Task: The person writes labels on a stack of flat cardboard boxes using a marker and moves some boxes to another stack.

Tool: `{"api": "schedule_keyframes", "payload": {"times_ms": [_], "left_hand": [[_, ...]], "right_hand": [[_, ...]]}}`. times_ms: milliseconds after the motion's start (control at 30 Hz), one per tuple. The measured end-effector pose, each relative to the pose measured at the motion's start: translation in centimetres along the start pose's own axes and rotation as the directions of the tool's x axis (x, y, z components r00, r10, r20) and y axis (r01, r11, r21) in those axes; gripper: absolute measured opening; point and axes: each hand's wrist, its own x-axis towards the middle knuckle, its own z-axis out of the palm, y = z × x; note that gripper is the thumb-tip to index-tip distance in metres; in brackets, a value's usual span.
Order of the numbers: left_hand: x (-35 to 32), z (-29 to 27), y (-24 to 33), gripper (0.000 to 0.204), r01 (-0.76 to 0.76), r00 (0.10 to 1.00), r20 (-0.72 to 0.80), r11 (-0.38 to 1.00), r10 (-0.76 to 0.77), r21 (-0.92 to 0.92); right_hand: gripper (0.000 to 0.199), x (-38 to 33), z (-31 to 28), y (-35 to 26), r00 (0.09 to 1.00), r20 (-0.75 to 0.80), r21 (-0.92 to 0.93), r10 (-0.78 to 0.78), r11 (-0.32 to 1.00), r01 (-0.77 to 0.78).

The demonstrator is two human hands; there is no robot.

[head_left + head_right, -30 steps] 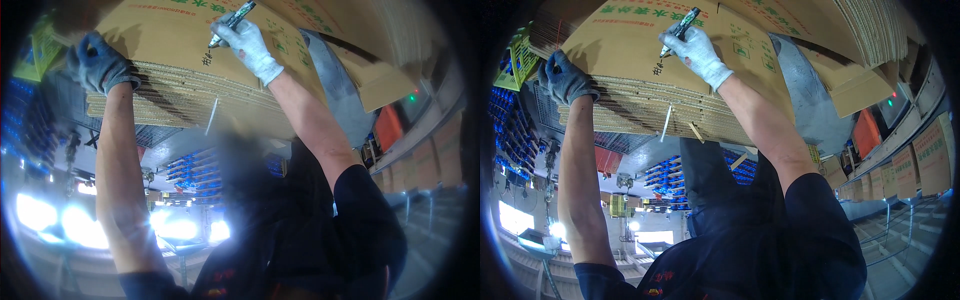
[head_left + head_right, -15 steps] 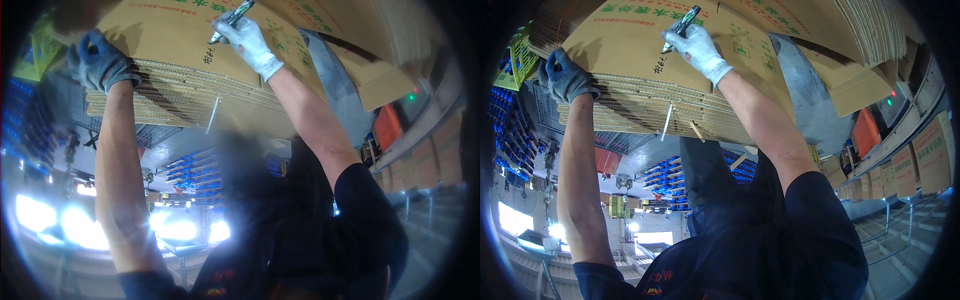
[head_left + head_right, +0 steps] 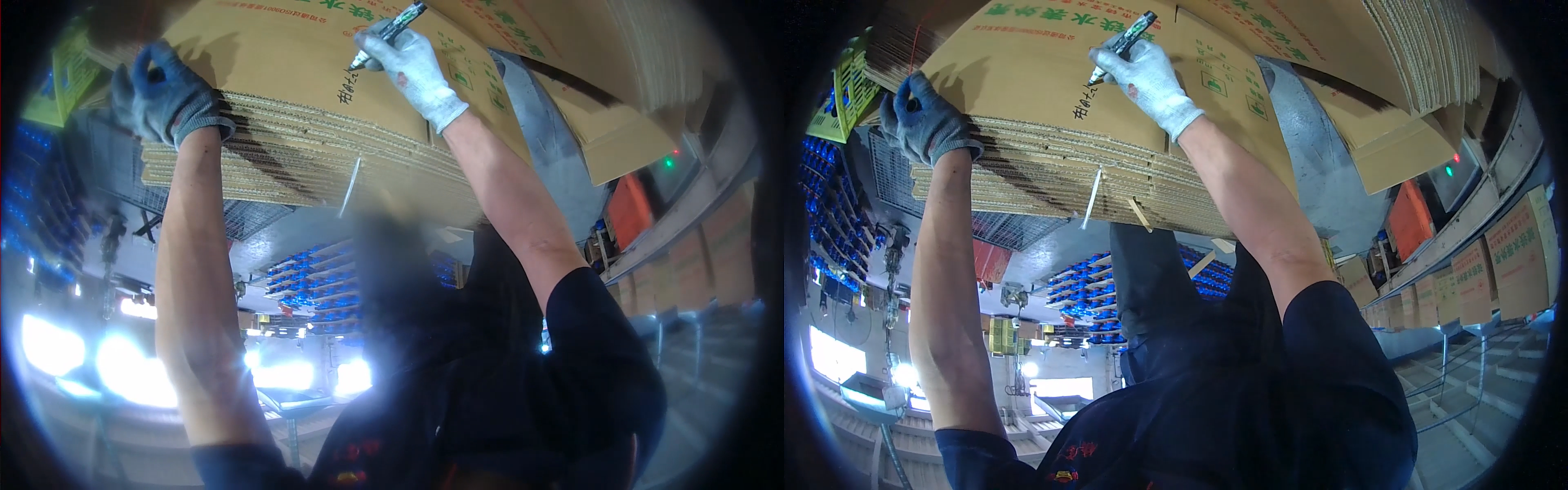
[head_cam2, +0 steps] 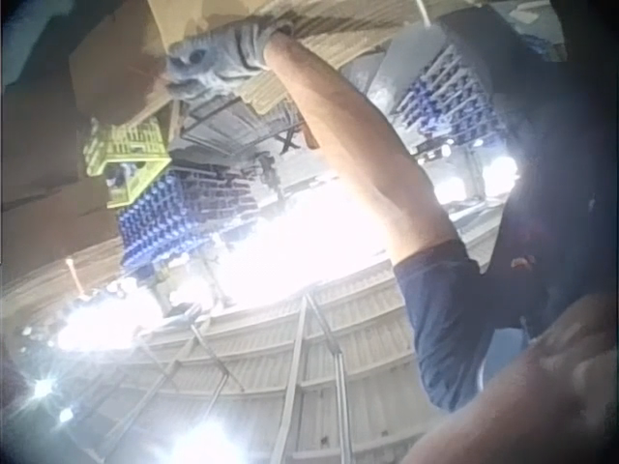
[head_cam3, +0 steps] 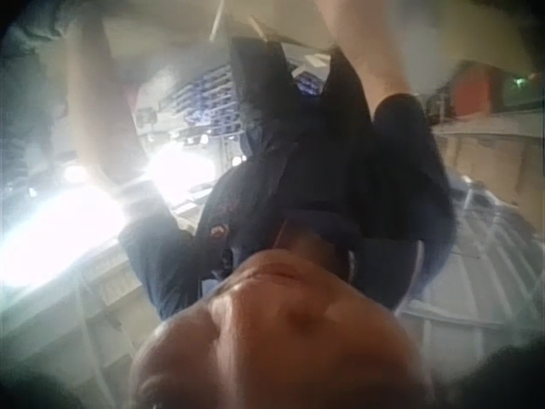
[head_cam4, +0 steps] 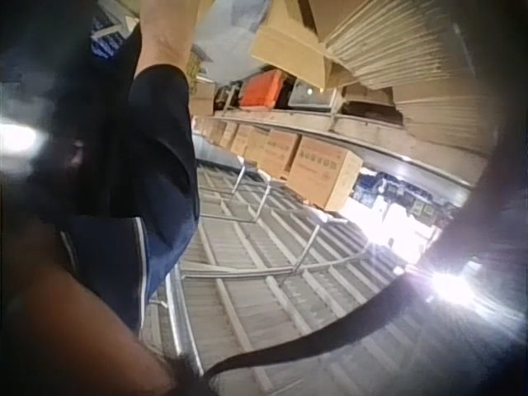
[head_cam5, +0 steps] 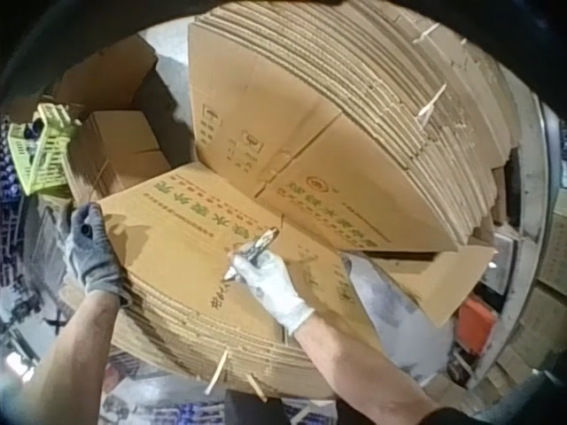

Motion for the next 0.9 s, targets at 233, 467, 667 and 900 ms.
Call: {"api": "schedule_keyframes", "payload": {"times_ms": [233, 467, 667, 900], "left_hand": [[0.2, 0.2, -0.4, 0.047, 0.006, 1.0, -0.024, 1.0, -0.006, -0.014], [0.4, 0.5, -0.9, 0.047, -0.148, 0.98, -0.133, 0.989, 0.147, 0.002], [-0.2, -0.4, 0.1, 0.046, 0.014, 1.0, 0.012, 0.994, -0.013, -0.105], [-0.6, -1.8, 1.5, 0.049, 0.032, 0.999, -0.006, 0.973, -0.034, -0.227]], "right_hand": [[0.023, -2.0, -0.4, -1.5, 1.0, 0.007, -0.093, 0.023, 0.995, -0.022], [0.021, -2.3, -0.3, -1.6, 1.0, -0.01, -0.131, 0.028, 0.991, -0.029], [0.019, -1.9, -0.5, -1.1, 0.999, -0.047, -0.07, 0.0, 0.998, -0.003], [0.029, -6.0, -0.8, -2.8, 0.968, 0.115, 0.115, -0.223, 0.971, 0.21]]}}
